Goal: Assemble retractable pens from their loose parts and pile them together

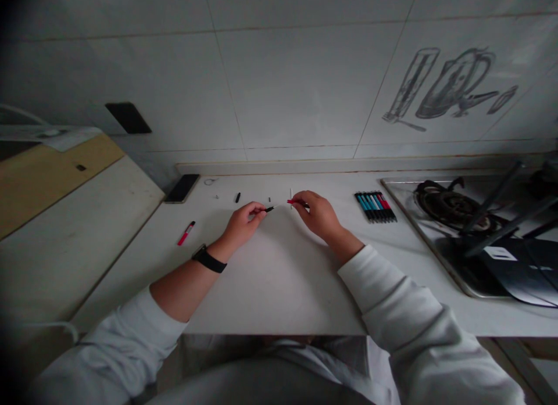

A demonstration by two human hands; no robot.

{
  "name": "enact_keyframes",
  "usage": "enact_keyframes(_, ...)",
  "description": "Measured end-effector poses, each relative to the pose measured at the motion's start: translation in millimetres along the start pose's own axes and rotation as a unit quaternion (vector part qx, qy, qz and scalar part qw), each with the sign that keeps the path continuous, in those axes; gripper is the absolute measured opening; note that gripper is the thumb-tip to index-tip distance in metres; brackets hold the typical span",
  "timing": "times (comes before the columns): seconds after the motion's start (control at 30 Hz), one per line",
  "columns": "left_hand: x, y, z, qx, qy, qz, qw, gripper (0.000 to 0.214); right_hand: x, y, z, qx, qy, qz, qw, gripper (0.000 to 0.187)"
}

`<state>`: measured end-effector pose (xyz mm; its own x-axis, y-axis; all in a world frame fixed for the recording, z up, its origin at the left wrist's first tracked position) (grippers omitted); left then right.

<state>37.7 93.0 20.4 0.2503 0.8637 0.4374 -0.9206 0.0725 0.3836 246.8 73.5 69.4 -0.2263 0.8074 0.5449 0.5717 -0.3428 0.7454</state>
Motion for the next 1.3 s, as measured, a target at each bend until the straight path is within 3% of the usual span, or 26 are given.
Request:
enact_keyframes(0.23, 0.0, 2.6, 2.5, 0.017, -0.029, 0.010, 0.999, 0.011, -1.4, -2.4, -13.5, -0.058, 0.071, -0.017, 0.996, 0.016)
enact_keyframes(0.43, -1.8, -6.4, 11.9, 0.012, -0.041, -0.024, 0.999, 0.009, -6.4, -16.1, -27.2, -0.091, 0.108, -0.048, 0.989, 0.013)
enact_keyframes(0.63, -2.5, -10.6, 13.5, 0.004, -0.014, -0.049, 0.999, 0.010, -9.2, -22.1, -32.6, -0.099, 0.121, -0.056, 0.986, 0.012)
enact_keyframes(0.97, -3.4, -14.9, 10.5, 0.016, 0.019, -0.085, 0.996, 0.032, -13.4, -24.9, -40.5, -0.097, 0.147, -0.059, 0.983, 0.013)
enact_keyframes(1.07, -3.3, -15.4, 8.8, 0.009, 0.024, -0.085, 0.996, 0.029, -14.3, -25.3, -41.0, -0.098, 0.148, -0.056, 0.983, 0.014)
enact_keyframes(1.2, -3.0, -14.0, 10.3, -0.014, -0.002, -0.065, 0.998, 0.009, -13.3, -28.1, -36.5, -0.096, 0.142, -0.065, 0.983, 0.015)
enact_keyframes(1.3, -2.8, -10.6, 9.7, -0.043, -0.021, -0.040, 0.998, 0.018, -11.5, -26.8, -34.7, -0.091, 0.136, -0.062, 0.985, 0.015)
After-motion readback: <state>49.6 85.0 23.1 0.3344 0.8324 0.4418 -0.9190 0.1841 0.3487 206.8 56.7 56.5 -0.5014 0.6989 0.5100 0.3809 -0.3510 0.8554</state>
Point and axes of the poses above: each hand's wrist, its own x-axis towards the middle knuckle, its own y-axis out of the back of the hand, z = x × y, the point moved 10 cm from there along x, towards the middle knuckle, and after that the axes turned 12 degrees about -x, right-handed, at the moved point
